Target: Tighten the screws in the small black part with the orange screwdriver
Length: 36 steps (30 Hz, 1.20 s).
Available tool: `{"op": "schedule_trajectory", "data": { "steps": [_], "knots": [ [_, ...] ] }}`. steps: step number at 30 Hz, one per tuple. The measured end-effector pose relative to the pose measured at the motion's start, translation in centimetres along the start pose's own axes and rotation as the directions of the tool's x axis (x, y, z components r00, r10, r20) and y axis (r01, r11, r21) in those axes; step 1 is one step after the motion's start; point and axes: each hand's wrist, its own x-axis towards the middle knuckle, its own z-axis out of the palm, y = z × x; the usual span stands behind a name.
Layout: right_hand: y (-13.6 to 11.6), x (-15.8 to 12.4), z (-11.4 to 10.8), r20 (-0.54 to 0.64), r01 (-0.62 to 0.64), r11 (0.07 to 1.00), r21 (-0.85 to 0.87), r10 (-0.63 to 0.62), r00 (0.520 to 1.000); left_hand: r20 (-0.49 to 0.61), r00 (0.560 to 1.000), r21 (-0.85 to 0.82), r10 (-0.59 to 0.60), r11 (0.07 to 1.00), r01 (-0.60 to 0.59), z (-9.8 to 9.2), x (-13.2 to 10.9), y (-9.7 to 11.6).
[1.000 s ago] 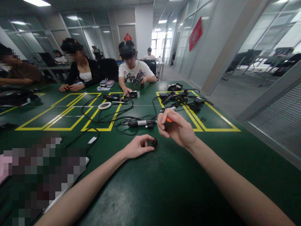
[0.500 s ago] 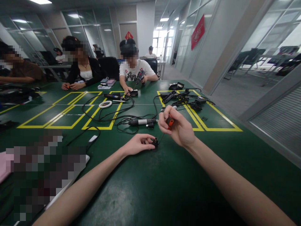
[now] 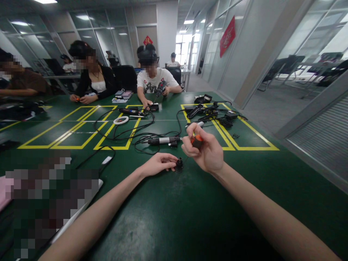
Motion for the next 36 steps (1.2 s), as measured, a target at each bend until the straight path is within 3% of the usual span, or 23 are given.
{"op": "schedule_trajectory", "data": {
  "steps": [11,17,22,28,33,36],
  "knots": [
    [-0.2,0.8,-0.6,-0.071,-0.01,0.999,-0.032,0.008,0.997,-0.014,0.993,0.275,0.12,0.955,-0.111,1.1,-0.2,0.1],
    [0.1,0.4,-0.5,-0.044,0.021,1.0,0.007,-0.021,0.999,-0.036,0.993,0.421,0.114,0.903,-0.089,1.3,-0.5,0.1],
    [0.1,0.6,-0.5,-0.072,0.06,0.996,-0.062,-0.064,0.995,-0.063,0.985,0.497,0.16,0.861,-0.108,1.8,-0.5,0.4],
    [-0.1,0.9,-0.3,-0.106,0.009,0.998,-0.054,-0.015,0.994,-0.065,0.984,0.445,0.164,0.887,-0.119,2.0,-0.5,0.6],
    [0.1,0.6,-0.2,-0.1,0.017,0.999,-0.031,-0.02,0.995,-0.09,0.989,0.213,0.119,0.972,-0.098,1.7,-0.3,0.4],
    [0.2,0.6,-0.3,-0.099,0.043,0.997,-0.059,-0.049,0.994,-0.094,0.992,0.173,0.082,0.983,-0.065,1.6,-0.2,0.3]
  ]
}}
